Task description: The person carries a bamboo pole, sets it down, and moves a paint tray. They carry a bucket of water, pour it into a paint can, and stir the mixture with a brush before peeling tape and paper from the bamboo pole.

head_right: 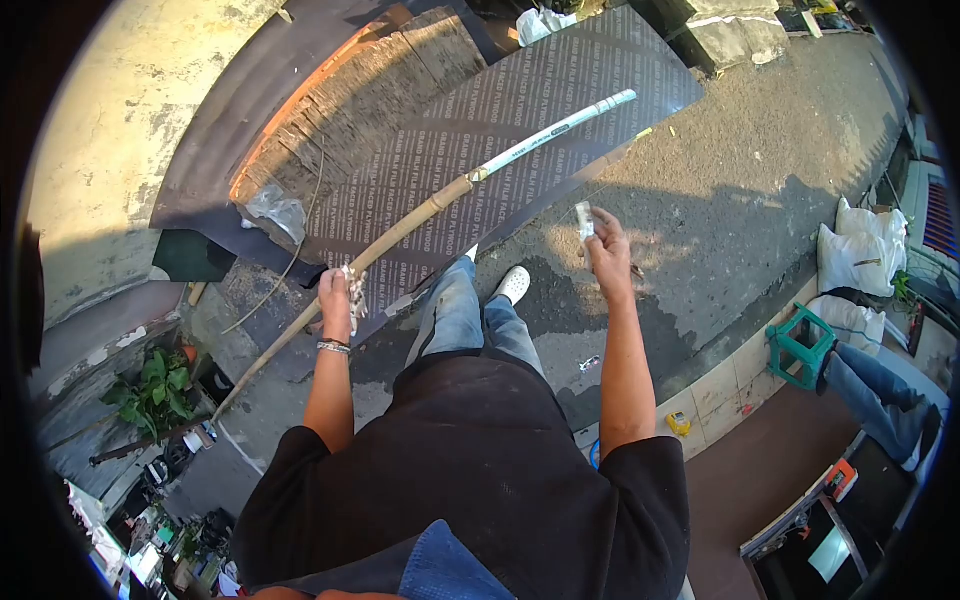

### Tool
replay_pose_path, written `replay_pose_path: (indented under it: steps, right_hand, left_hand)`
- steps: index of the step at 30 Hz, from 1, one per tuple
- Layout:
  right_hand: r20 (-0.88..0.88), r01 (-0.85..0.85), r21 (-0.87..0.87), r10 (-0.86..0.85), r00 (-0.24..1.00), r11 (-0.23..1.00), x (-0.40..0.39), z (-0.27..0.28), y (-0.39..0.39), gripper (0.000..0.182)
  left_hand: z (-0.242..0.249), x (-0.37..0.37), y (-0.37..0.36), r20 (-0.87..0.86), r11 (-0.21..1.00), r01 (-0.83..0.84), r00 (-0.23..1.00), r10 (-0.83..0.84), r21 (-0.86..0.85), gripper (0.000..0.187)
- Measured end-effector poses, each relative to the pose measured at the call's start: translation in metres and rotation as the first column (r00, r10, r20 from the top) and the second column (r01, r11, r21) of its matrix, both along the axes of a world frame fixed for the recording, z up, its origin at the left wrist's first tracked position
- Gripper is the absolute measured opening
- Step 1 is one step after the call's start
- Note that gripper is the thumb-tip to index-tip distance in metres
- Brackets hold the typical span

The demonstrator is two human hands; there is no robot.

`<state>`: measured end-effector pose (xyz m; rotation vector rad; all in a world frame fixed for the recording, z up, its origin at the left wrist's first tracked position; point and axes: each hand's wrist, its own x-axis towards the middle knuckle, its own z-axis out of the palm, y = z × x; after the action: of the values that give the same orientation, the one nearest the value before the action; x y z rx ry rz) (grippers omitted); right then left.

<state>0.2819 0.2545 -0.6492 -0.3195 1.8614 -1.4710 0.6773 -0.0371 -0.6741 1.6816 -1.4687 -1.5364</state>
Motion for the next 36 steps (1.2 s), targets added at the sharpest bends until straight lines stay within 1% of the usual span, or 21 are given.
replay_pose_path:
  steps: [1, 3, 4, 5, 7, 9, 11, 12, 13, 15, 16, 17, 19, 20, 21, 23, 26, 29, 30, 33, 36]
  right_hand:
    - [0.044, -0.037, -0.014, 0.037, 0.998, 0.999, 0.020, -0.017, -0.016, 0.054]
    - [0.140, -0.113, -0.029, 0.116, 0.983, 0.993, 0.052, -0.035, -0.048, 0.056]
    - [0.188, -0.104, -0.077, 0.117, 0.975, 0.992, 0.064, -0.049, -0.061, 0.056]
    - [0.181, -0.174, 0.030, 0.165, 0.969, 0.984, 0.070, -0.060, -0.070, 0.056]
    - [0.178, -0.153, 0.041, 0.143, 0.974, 0.987, 0.083, -0.091, -0.088, 0.055]
    - [0.124, -0.181, 0.079, 0.170, 0.978, 0.980, 0.086, -0.110, -0.108, 0.055]
    - [0.085, -0.182, 0.127, 0.172, 0.981, 0.975, 0.089, -0.125, -0.121, 0.054]
    - [0.066, -0.171, 0.148, 0.163, 0.985, 0.974, 0.087, -0.130, -0.130, 0.054]
    - [0.050, -0.160, 0.168, 0.154, 0.987, 0.973, 0.084, -0.137, -0.137, 0.054]
    - [0.122, -0.125, 0.111, 0.112, 0.986, 0.986, 0.083, -0.160, -0.147, 0.054]
    - [0.158, -0.100, 0.085, 0.085, 0.984, 0.991, 0.082, -0.168, -0.153, 0.054]
    - [0.193, -0.072, 0.059, 0.059, 0.979, 0.996, 0.081, -0.174, -0.157, 0.054]
    - [0.156, -0.134, 0.137, 0.112, 0.981, 0.981, 0.073, -0.178, -0.165, 0.053]
    - [0.156, -0.149, 0.152, 0.125, 0.980, 0.977, 0.070, -0.179, -0.171, 0.052]
    - [0.157, -0.163, 0.168, 0.137, 0.978, 0.972, 0.068, -0.180, -0.175, 0.052]
    - [0.203, -0.133, 0.129, 0.105, 0.973, 0.983, 0.068, -0.186, -0.182, 0.051]
    - [0.189, -0.154, 0.148, 0.125, 0.974, 0.977, 0.064, -0.201, -0.189, 0.052]
    - [0.171, -0.179, 0.132, 0.156, 0.973, 0.975, 0.064, -0.212, -0.192, 0.053]
    - [0.172, -0.193, 0.122, 0.171, 0.970, 0.974, 0.063, -0.211, -0.193, 0.053]
    - [0.200, -0.195, 0.075, 0.177, 0.964, 0.978, 0.063, -0.206, -0.194, 0.054]
    - [0.182, -0.120, 0.070, 0.106, 0.978, 0.990, 0.068, -0.197, -0.194, 0.053]
  left_hand:
    - [0.010, -0.024, -0.025, 0.019, 0.972, 0.048, 0.999, -0.045, -0.229, 0.022]
    - [0.029, -0.070, -0.071, 0.134, 0.874, 0.189, 0.981, -0.144, -0.448, 0.021]
    - [0.037, -0.094, -0.086, 0.249, 0.835, 0.282, 0.951, -0.181, -0.472, 0.020]
    - [0.035, -0.117, -0.097, 0.362, 0.790, 0.377, 0.908, -0.212, -0.484, 0.020]
    - [-0.006, -0.148, -0.111, 0.485, 0.704, 0.548, 0.813, -0.321, -0.452, 0.020]
    - [-0.062, -0.166, -0.116, 0.597, 0.663, 0.705, 0.653, -0.467, -0.253, 0.022]
    - [-0.125, -0.168, -0.110, 0.686, 0.488, 0.842, 0.495, -0.534, -0.228, 0.024]
    - [-0.133, -0.174, -0.106, 0.697, 0.468, 0.881, 0.378, -0.610, -0.068, 0.027]
    - [-0.139, -0.178, -0.100, 0.712, 0.438, 0.889, 0.392, -0.583, -0.131, 0.029]
    - [-0.146, -0.182, -0.088, 0.740, 0.363, 0.898, 0.419, -0.526, -0.250, 0.033]
    - [-0.130, -0.190, -0.082, 0.776, 0.337, 0.873, 0.474, -0.415, -0.353, 0.035]
    - [-0.120, -0.194, -0.077, 0.724, 0.382, 0.836, 0.538, -0.433, -0.393, 0.034]
    - [-0.110, -0.203, -0.070, 0.605, 0.475, 0.748, 0.659, -0.448, -0.463, 0.032]
    - [-0.109, -0.209, -0.067, 0.548, 0.480, 0.741, 0.670, -0.500, -0.469, 0.029]
    - [-0.123, -0.213, -0.065, 0.403, 0.565, 0.727, 0.686, -0.606, -0.390, 0.029]
    - [-0.132, -0.224, -0.060, 0.256, 0.647, 0.754, 0.651, -0.714, -0.114, 0.037]
    - [-0.171, -0.229, -0.075, -0.095, 0.574, 0.791, 0.601, -0.793, 0.214, 0.046]
    - [-0.171, -0.243, -0.090, -0.322, 0.408, 0.789, 0.576, -0.751, 0.460, 0.051]
    - [-0.169, -0.246, -0.094, -0.352, 0.377, 0.741, 0.620, -0.701, 0.555, 0.047]
    - [-0.169, -0.246, -0.096, -0.423, 0.366, 0.779, 0.597, -0.682, 0.509, 0.043]
    - [-0.165, -0.243, -0.090, -0.437, 0.475, 0.775, 0.629, -0.643, 0.417, 0.031]
